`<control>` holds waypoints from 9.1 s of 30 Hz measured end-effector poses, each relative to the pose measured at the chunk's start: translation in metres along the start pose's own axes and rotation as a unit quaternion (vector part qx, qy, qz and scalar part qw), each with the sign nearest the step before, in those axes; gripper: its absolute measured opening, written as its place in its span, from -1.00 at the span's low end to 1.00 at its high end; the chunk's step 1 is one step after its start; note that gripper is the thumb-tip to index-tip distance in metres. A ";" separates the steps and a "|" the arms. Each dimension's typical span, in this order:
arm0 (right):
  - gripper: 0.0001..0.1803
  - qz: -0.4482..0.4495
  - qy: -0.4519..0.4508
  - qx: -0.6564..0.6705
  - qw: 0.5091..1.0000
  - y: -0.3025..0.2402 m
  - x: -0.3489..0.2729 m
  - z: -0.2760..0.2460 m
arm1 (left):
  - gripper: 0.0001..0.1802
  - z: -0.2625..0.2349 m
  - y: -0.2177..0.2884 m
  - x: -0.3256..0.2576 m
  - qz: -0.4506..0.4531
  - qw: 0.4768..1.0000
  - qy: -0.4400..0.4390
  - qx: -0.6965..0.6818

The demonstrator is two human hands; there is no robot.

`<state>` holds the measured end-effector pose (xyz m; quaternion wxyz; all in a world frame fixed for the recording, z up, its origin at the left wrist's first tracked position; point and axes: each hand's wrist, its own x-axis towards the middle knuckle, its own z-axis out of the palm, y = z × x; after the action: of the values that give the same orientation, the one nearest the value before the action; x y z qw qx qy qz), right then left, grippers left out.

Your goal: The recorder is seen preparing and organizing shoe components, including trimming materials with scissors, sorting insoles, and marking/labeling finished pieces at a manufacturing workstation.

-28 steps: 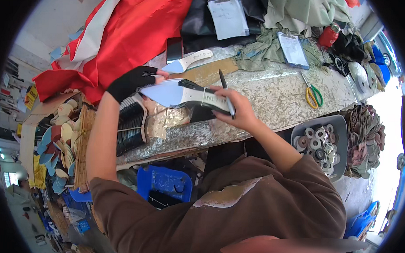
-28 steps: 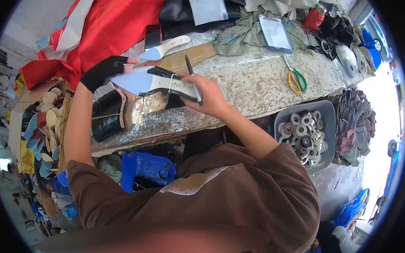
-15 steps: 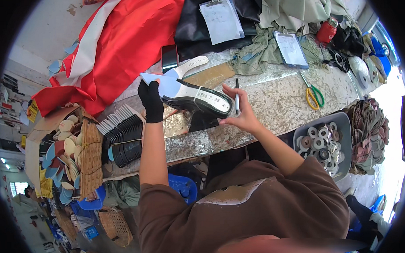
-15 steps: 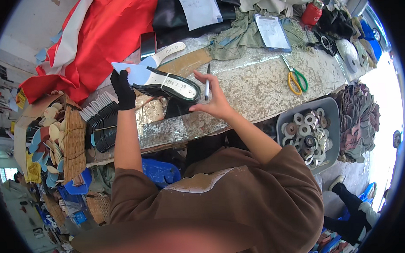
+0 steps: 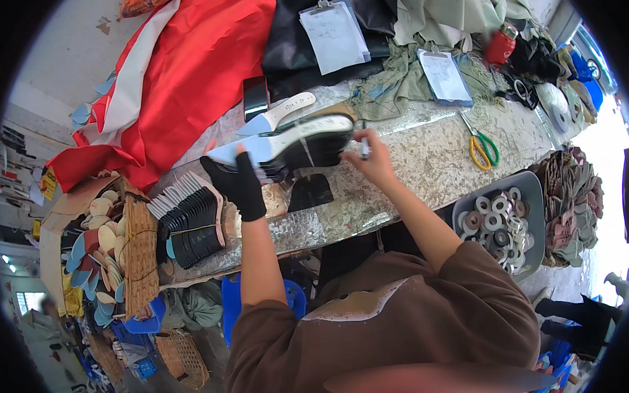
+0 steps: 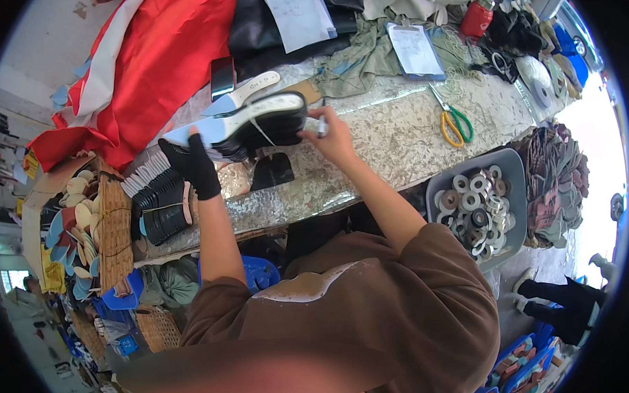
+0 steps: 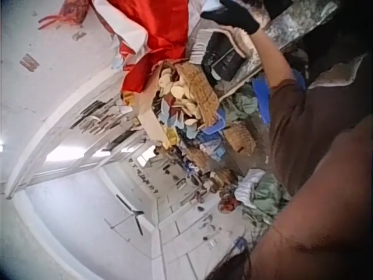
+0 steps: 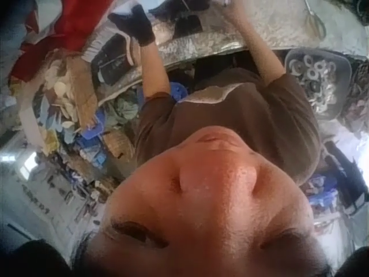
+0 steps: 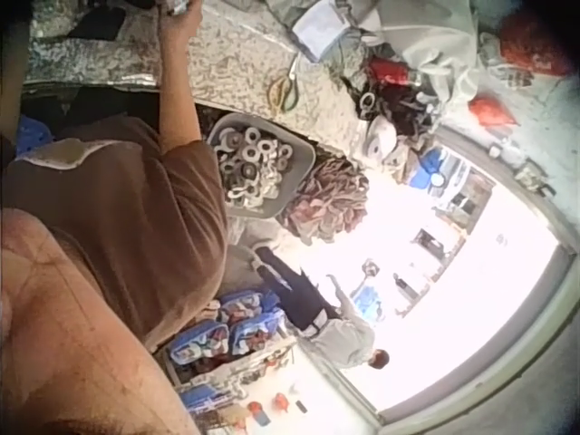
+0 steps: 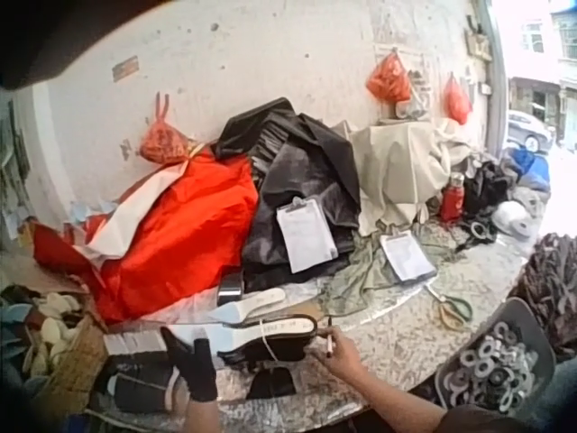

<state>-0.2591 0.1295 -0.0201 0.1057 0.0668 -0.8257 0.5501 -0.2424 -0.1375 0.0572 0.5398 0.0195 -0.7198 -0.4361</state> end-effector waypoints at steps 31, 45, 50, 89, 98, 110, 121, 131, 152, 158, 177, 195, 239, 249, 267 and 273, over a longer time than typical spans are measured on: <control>-0.70 -0.037 -0.138 0.434 0.890 -0.178 -0.013 0.092 | 0.08 -0.040 0.018 -0.027 -0.242 0.892 -0.186 -0.334; -0.53 0.157 -0.431 0.871 0.176 -0.201 -0.048 0.059 | 0.15 -0.042 0.014 -0.036 -0.219 0.896 -0.171 -0.347; -0.50 0.179 -0.380 0.871 0.254 -0.182 -0.041 0.074 | 0.16 -0.044 0.009 -0.033 -0.225 0.904 -0.173 -0.319; -0.70 -0.171 -0.110 0.316 0.927 -0.165 -0.018 0.106 | 0.10 -0.057 0.023 -0.031 -0.258 0.897 -0.218 -0.286; -0.68 -0.174 -0.075 0.338 0.922 -0.172 -0.019 0.108 | 0.11 -0.053 0.019 -0.035 -0.238 0.901 -0.186 -0.312; -0.67 -0.162 -0.048 0.362 0.917 -0.169 -0.018 0.112 | 0.13 -0.052 0.017 -0.037 -0.227 0.905 -0.193 -0.303; -0.67 -0.165 -0.071 0.311 0.933 -0.170 -0.018 0.107 | 0.12 -0.054 0.019 -0.037 -0.226 0.917 -0.183 -0.273; -0.64 -0.142 -0.040 0.374 0.916 -0.164 -0.016 0.093 | 0.13 -0.046 0.035 -0.031 -0.212 0.926 -0.158 -0.269; -0.66 -0.151 -0.094 0.284 0.942 -0.160 -0.018 0.093 | 0.14 -0.046 0.019 -0.038 -0.180 0.929 -0.167 -0.278; -0.66 -0.140 -0.063 0.316 0.936 -0.166 -0.017 0.092 | 0.16 -0.042 0.023 -0.039 -0.178 0.939 -0.137 -0.260; -0.68 -0.147 -0.058 0.255 0.954 -0.162 -0.016 0.093 | 0.16 -0.043 0.023 -0.040 -0.188 0.941 -0.125 -0.252; -0.66 -0.105 -0.156 0.203 0.961 -0.153 -0.015 0.028 | 0.23 -0.053 0.019 -0.045 -0.216 0.923 -0.178 -0.266; -0.78 -0.111 -0.120 0.128 0.978 -0.147 -0.019 0.036 | 0.10 -0.047 0.017 -0.044 -0.130 0.938 -0.176 -0.270; -0.77 -0.127 -0.099 0.126 0.979 -0.144 -0.020 0.036 | 0.09 -0.047 0.019 -0.044 -0.114 0.939 -0.183 -0.267; -0.76 -0.152 -0.114 0.093 0.977 -0.142 -0.019 0.035 | 0.08 -0.047 0.022 -0.042 -0.129 0.936 -0.179 -0.273; -0.76 -0.157 -0.123 0.107 0.974 -0.143 -0.021 0.036 | 0.08 -0.047 0.019 -0.046 -0.137 0.934 -0.170 -0.282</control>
<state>-0.2105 0.0411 0.0889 0.0806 0.2740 -0.7478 0.5993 -0.1772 -0.1316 0.0364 0.3274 -0.1097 -0.6384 -0.6879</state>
